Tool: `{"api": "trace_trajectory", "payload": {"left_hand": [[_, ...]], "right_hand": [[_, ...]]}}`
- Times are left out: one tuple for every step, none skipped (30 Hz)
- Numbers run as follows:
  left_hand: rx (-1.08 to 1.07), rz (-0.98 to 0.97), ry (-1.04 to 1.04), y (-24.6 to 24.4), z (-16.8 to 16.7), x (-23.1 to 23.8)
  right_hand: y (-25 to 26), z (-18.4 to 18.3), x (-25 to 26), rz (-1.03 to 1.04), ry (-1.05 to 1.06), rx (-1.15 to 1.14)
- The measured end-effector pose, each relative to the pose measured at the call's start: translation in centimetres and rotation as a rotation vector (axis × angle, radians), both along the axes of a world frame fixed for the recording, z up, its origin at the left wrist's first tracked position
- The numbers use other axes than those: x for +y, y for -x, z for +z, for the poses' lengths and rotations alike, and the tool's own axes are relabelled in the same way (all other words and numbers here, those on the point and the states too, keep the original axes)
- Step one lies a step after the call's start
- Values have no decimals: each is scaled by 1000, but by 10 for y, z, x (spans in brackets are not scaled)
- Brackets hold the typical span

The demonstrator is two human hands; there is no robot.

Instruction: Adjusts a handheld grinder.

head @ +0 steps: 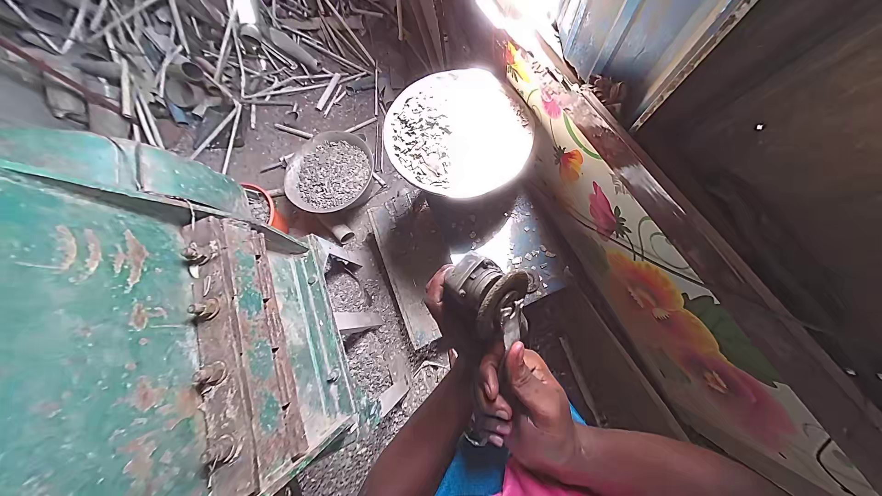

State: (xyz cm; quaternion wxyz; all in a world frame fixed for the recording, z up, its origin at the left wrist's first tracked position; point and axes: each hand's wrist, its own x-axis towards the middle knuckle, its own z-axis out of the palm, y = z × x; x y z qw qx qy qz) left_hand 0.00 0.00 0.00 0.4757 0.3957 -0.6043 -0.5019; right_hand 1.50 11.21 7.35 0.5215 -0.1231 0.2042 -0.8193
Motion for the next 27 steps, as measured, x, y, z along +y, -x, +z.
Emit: {"api": "trace_trajectory", "payload": {"left_hand": [[25,-47,114,-4,7,8],[64,-88,164,-6,16,12],[95,-143,218,-9,22,12],[116,-183,260,-12,22,12],[145,-217,263,-14,24,12],[191,-255,240,-15,26,12],[229,-285,217,-16,27,12],[252,-312,198,-17,27,12],[257,-331,185,-17,26,12],[254,-342,181,-17,25,12],[245,-346,187,-18,24,12],[230,-348,202,-18,23,10],[204,-347,232,-18,22,8],[180,-347,259,-19,21,7],[170,-350,275,-21,19,7],[172,-359,283,-21,18,7],[175,-369,286,-21,17,7],[177,-376,286,-21,17,8],[178,-376,284,-20,17,10],[177,-378,280,-19,18,11],[177,-375,276,-18,19,12],[181,-372,268,-16,19,13],[195,-366,259,-12,19,13],[207,-367,246,-9,18,13],[216,-370,233,-7,16,14],[222,-372,223,-5,15,14],[222,-371,234,-5,14,13]], "right_hand": [[6,-1,1,-11,-49,108],[11,-3,4,-19,-85,212],[17,-3,7,-17,-123,295],[23,-3,12,-9,-168,368],[29,-2,17,-3,-223,447],[36,-1,21,0,-282,549],[43,0,26,4,-328,662],[51,-1,29,13,-353,759],[57,-1,32,24,-363,834],[63,-1,35,32,-369,898],[67,-2,38,38,-375,956],[72,-1,39,46,-380,1002],[76,1,41,60,-383,1017],[79,2,43,85,-377,998],[79,3,45,107,-360,956],[77,1,45,120,-334,897],[73,-2,45,121,-301,828],[66,-6,45,110,-266,749],[57,-10,44,94,-235,668],[47,-13,42,82,-204,577],[36,-16,39,69,-164,484],[26,-18,34,41,-121,389],[18,-20,28,5,-82,304],[10,-21,23,-29,-49,229],[5,-20,18,-43,-27,165],[2,-18,16,-35,-4,111],[0,-18,14,-23,10,81]]}}
